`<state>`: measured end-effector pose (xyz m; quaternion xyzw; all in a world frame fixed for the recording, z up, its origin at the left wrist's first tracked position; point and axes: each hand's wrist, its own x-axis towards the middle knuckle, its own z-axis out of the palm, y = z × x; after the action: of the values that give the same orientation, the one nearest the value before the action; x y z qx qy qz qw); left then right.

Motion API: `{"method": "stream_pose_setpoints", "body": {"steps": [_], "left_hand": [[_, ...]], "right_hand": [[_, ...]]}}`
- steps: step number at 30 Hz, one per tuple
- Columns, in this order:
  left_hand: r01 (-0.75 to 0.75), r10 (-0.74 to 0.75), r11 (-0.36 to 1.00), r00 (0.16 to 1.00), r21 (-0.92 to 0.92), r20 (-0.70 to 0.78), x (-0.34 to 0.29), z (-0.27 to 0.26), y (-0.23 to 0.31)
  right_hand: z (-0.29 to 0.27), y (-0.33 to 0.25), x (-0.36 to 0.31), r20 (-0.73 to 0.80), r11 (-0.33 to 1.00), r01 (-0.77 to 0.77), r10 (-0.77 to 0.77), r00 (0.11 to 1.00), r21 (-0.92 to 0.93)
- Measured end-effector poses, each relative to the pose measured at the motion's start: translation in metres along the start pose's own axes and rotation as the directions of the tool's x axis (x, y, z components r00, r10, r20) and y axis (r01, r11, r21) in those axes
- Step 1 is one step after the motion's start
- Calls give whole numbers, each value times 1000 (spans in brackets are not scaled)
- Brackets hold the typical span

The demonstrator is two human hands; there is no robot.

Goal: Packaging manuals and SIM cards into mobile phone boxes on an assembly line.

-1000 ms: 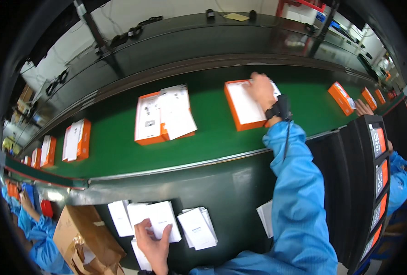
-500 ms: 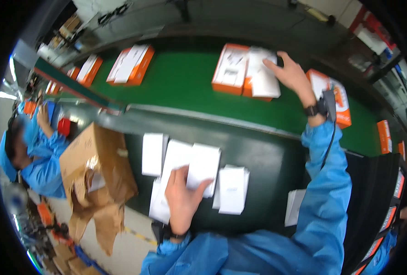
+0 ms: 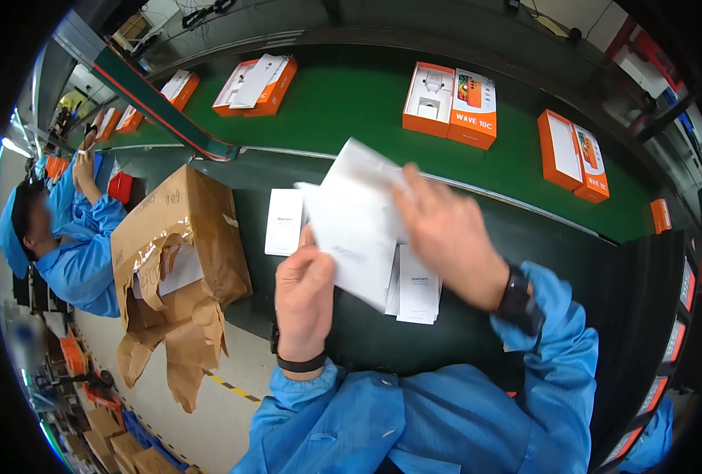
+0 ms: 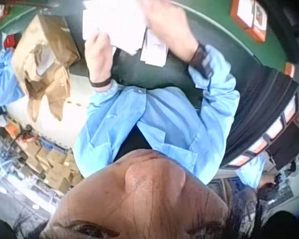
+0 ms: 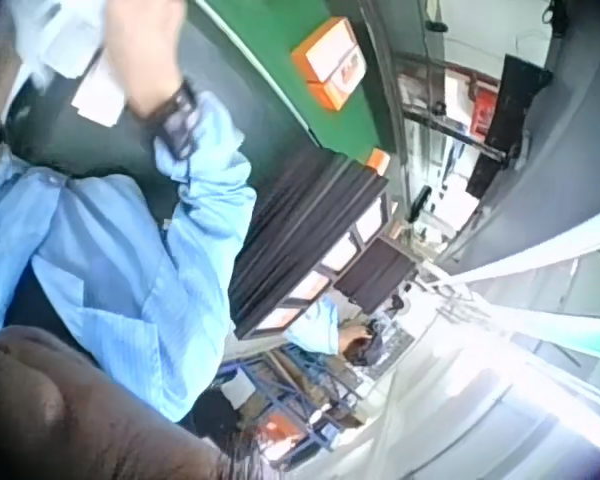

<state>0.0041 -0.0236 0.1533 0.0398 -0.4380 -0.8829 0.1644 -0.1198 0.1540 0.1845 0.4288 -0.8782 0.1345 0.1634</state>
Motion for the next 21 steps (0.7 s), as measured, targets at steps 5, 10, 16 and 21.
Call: {"method": "stream_pose_setpoints", "body": {"steps": [5, 10, 16, 21], "left_hand": [[-93, 136, 930, 986, 357, -95, -6, 16, -9], [-217, 301, 810, 951, 545, -70, -5, 13, -16], [91, -56, 922, 993, 377, -102, -3, -1, -7], [-95, 321, 440, 945, 893, -57, 21, -15, -28]], "right_hand": [[-51, -44, -34, -26, 874, -41, 61, 998, 485], [-42, -49, -52, 128, 419, -233, 263, 956, 878], [2, -58, -74, 237, -154, -185, 481, 844, 971], [1, -63, -77, 93, -227, 92, 689, 719, 969]]}}
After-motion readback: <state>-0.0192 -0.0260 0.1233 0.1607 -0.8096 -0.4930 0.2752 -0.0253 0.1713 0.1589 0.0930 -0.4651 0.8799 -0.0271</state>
